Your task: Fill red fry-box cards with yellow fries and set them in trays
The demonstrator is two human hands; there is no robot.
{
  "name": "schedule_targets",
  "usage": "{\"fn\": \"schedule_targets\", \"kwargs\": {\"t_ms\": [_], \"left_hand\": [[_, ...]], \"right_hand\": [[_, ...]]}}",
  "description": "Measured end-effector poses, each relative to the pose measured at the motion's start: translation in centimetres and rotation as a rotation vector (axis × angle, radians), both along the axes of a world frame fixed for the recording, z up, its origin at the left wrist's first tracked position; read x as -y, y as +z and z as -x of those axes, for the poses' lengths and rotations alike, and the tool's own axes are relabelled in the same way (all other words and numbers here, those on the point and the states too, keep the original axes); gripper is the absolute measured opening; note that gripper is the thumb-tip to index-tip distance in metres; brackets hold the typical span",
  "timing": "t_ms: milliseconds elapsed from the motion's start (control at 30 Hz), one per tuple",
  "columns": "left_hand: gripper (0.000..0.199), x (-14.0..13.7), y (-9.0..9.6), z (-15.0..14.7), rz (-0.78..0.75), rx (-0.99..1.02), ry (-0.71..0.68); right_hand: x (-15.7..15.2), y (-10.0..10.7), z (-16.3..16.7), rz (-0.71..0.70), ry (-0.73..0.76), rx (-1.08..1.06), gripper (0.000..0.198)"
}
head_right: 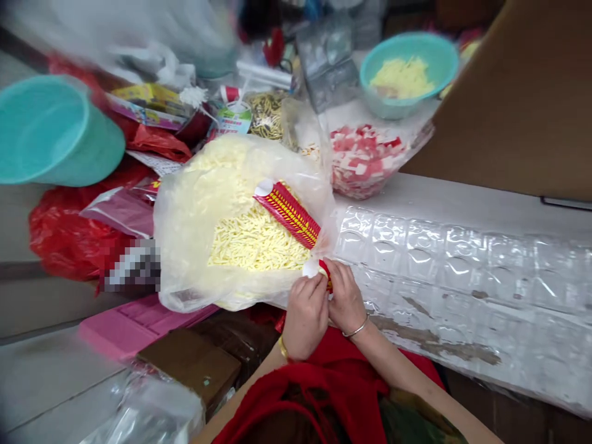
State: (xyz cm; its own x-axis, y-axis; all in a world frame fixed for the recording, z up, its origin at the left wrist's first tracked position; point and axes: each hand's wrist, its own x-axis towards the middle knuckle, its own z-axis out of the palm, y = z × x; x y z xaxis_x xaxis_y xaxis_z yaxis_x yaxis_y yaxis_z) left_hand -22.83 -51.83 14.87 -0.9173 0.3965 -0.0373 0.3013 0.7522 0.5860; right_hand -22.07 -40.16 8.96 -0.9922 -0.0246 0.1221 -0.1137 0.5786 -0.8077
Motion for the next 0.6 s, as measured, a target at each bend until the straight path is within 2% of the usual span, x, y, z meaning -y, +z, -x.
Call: {"fn": "schedule_targets", "kwargs": {"t_ms": [133,200,267,333,500,600], "left_hand": [[0.018,-5.3,-3.6,1.1,-0.191,0.099,0.004],[0.021,-7.4,-4.9,1.9,-0.253,0.149,0.056],[0.028,-9.1,-5.9,2.7,-0.265,0.162,0.056],[0.025,-10.3,-6.7,3.6,-0.213,0.142,-0.020],[0.020,-10.8,-9.4,7.0,-0.034,0.091,-0.266],[0.021,-9.6,-11.2,9.9,-0.007,0.093,-0.373]], "right_hand": [[-4.6,-1.6,-0.9,-0.049,-0.148,0.001,0.050],[-6.3,-2.6,-0.9,-0.066,-0.213,0.000,0.051],[-7.7,-3.5,-0.4,-0.068,-0.270,-0.006,0.050],[-8.4,-4.4,0.3,-0.062,-0.306,-0.012,0.047],[-8.7,-7.1,2.2,-0.021,-0.312,0.014,0.047],[-8.9,-9.0,3.4,-0.065,-0.256,0.047,0.064]]}}
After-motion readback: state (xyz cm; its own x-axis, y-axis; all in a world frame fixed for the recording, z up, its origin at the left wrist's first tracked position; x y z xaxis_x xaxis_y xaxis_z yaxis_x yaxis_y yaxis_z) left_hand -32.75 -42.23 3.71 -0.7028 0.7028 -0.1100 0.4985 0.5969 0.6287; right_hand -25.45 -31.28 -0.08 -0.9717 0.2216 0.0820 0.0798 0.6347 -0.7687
